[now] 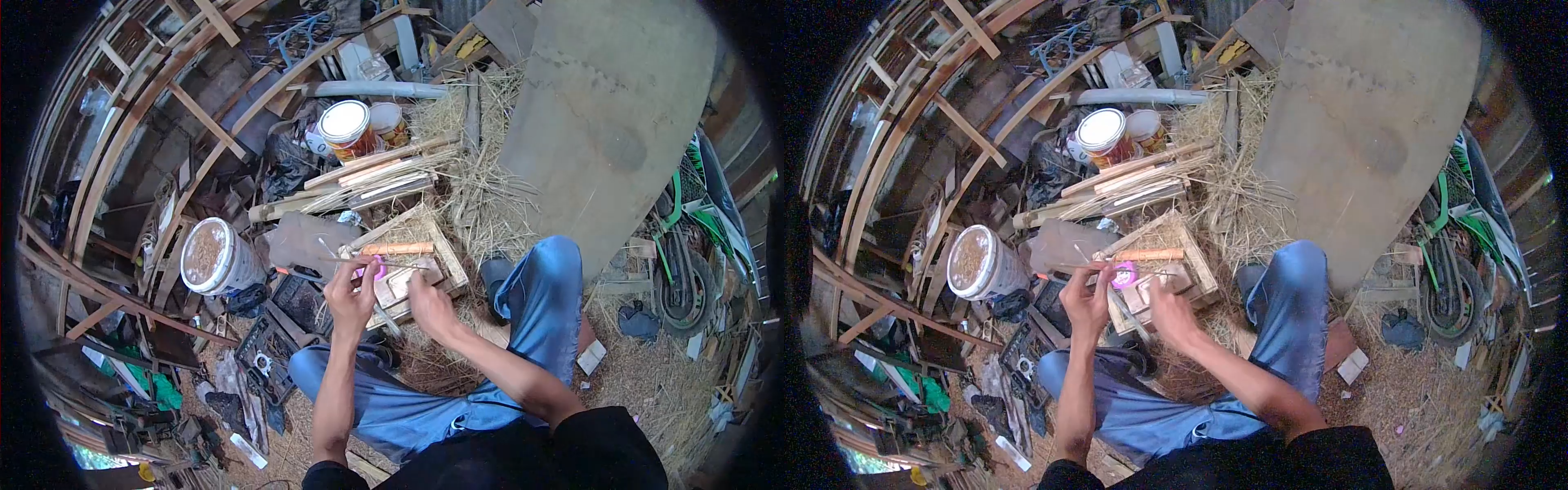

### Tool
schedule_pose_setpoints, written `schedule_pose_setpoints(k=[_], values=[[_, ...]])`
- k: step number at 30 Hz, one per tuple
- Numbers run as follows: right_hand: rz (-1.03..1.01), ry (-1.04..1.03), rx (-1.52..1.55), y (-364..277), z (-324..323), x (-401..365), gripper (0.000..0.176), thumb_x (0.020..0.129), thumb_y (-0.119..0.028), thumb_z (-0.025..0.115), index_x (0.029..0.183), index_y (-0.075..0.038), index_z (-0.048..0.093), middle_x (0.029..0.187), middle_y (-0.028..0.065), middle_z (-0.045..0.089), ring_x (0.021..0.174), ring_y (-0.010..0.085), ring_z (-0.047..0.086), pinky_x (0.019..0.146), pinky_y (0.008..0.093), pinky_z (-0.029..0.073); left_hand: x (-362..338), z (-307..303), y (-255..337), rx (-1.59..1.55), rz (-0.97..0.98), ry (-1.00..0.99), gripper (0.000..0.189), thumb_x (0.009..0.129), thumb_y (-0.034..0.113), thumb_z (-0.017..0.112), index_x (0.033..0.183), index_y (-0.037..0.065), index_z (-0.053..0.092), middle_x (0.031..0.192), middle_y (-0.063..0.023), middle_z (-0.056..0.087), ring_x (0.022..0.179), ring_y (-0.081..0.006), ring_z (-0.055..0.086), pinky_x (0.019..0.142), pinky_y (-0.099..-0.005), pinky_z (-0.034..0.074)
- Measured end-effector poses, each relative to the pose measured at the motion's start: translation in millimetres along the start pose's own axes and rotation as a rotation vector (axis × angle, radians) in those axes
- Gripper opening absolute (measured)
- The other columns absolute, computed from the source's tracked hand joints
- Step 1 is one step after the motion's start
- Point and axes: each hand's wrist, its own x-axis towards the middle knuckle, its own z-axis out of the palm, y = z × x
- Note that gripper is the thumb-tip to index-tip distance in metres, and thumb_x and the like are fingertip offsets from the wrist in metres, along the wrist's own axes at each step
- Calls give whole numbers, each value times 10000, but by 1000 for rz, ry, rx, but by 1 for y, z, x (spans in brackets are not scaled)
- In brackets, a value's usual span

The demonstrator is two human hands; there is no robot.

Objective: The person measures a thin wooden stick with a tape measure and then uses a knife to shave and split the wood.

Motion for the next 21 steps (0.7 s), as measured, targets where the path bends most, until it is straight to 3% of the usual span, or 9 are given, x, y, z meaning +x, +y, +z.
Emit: schedule_pose_setpoints(k=[1, 4, 5, 8, 10, 13, 16, 18, 21], values=[[134, -104, -9, 12, 4, 0, 245, 948, -99, 369, 1112, 82, 359, 649, 225, 606, 544, 378, 619, 458, 460, 497, -1, 0, -3, -9, -16, -3, 63, 825, -30, 633, 887, -43, 629, 880, -134, 676, 782, -182, 681, 637, -264, 573], [63, -11, -146, 109, 47, 0, 327, 963, -104, 279, 1178, 139, 321, 857, 287, 639, 476, 235, 575, 339, 314, 444, 5, 0, 6, 27, 80, -18, 68, 826, -34, 632, 892, -48, 625, 872, -133, 677, 775, -171, 683, 631, -260, 572], [64, -14, -148, 113, 53, 5, 327, 963, -104, 279, 1178, 139, 321, 857, 287, 639, 476, 235, 575, 339, 314, 444, 3, 0, 8, 48, 69, -5, 69, 826, -34, 633, 894, -45, 625, 868, -129, 677, 766, -166, 683, 623, -258, 571], [84, 15, -271, 92, 50, 8, 318, 958, -92, 272, 1174, 132, 338, 900, 299, 639, 483, 221, 570, 330, 322, 429, 1, 1, -2, 29, 30, 19, 70, 826, -25, 640, 895, -31, 630, 863, -120, 679, 745, -157, 683, 596, -252, 565], [138, -44, 191, 20, -2, -2, 219, 948, -81, 325, 1089, 71, 395, 789, 283, 635, 504, 344, 591, 419, 449, 465, 4, 0, -11, -39, -100, 37, 65, 828, -18, 640, 892, -26, 632, 864, -115, 681, 749, -159, 683, 597, -251, 569], [-106, 82, 10, -10, -5, -2, 126, 950, -83, 352, 953, 37, 393, 642, 219, 606, 440, 307, 564, 374, 411, 439, 2, 4, -6, -31, -40, -1, 61, 846, -16, 618, 897, -48, 626, 872, -116, 679, 764, -159, 675, 632, -254, 568], [-241, 217, -5, 1, 5, 3, 127, 949, -80, 346, 922, 43, 369, 540, 197, 561, 420, 316, 552, 354, 408, 429, 2, 4, 2, 1, 39, 4, 59, 824, -30, 631, 883, -28, 628, 868, -117, 683, 753, -167, 684, 612, -262, 578], [-28, 51, 46, 24, 10, 5, 125, 939, -78, 345, 936, 46, 359, 532, 232, 546, 480, 412, 571, 433, 487, 462, 2, 2, 4, 1, -21, -10, 69, 818, -34, 635, 886, -27, 629, 871, -117, 683, 756, -169, 685, 615, -260, 578], [-67, 101, -20, 35, 17, 6, 134, 910, -50, 329, 965, 69, 355, 584, 270, 571, 519, 412, 601, 457, 483, 488, -4, 4, -1, 22, 15, 9, 79, 816, -29, 640, 894, -22, 633, 864, -114, 684, 746, -165, 683, 607, -258, 575]])
